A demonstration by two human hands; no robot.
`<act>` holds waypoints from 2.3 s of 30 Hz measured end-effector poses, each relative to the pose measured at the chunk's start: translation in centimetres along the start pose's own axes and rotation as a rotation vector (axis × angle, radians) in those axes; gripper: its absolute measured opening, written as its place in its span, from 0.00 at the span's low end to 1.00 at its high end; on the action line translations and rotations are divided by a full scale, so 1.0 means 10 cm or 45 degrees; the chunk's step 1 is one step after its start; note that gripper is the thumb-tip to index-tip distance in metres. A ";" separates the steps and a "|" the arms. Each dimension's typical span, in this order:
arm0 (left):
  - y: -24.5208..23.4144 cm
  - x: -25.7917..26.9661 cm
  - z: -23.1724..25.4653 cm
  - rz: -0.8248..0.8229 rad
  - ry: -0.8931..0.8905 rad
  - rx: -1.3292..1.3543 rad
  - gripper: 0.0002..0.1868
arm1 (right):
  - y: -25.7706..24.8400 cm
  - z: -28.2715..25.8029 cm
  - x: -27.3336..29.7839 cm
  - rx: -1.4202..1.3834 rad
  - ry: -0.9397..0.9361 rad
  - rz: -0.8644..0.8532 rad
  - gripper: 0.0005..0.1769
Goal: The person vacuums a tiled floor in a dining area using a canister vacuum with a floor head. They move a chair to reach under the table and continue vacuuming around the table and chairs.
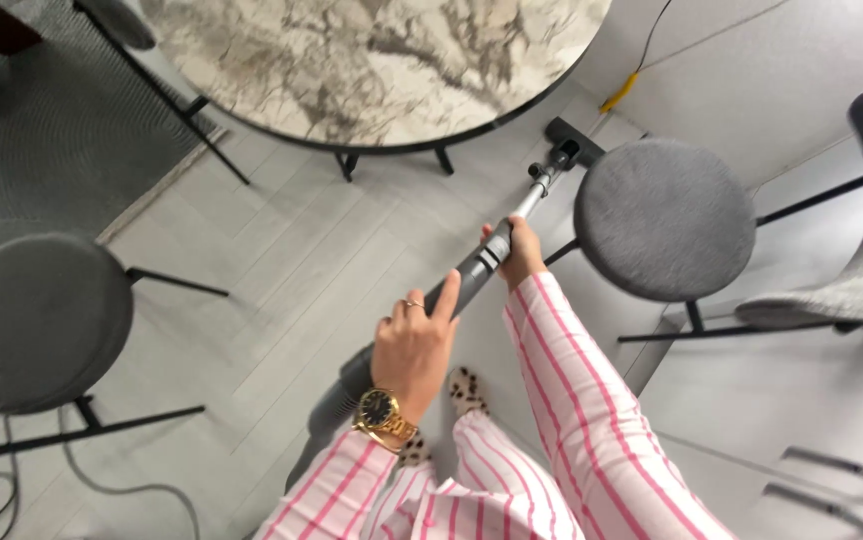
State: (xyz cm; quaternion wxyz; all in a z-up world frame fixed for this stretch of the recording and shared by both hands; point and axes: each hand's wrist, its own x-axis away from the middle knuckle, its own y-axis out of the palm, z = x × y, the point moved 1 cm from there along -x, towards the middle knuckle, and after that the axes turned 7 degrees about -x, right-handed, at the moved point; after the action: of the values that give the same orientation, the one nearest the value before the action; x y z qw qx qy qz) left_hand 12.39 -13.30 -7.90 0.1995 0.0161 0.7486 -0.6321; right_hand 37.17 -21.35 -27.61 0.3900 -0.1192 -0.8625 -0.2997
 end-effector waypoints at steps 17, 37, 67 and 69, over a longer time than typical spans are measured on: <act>0.39 -0.75 0.80 -0.348 -0.032 0.218 0.40 | 0.09 -1.02 -0.44 0.317 0.207 -0.074 0.35; -1.10 1.16 -0.15 -0.399 -0.295 -0.206 0.39 | -0.18 0.58 1.04 0.477 0.466 -0.047 0.25; 0.12 1.45 1.19 -0.752 -0.227 1.364 0.48 | -0.74 -1.49 1.56 0.469 -0.222 -0.334 0.20; 0.36 1.63 1.13 -1.005 -0.301 1.284 0.37 | -0.63 -1.77 1.77 0.551 -0.052 -0.186 0.19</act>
State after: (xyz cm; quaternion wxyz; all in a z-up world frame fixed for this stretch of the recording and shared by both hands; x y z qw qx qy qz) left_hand 1.54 -27.09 -17.87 0.0013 -0.2383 0.2828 -0.9291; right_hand 33.26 -37.67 -8.00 0.3662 0.0240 -0.9207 -0.1327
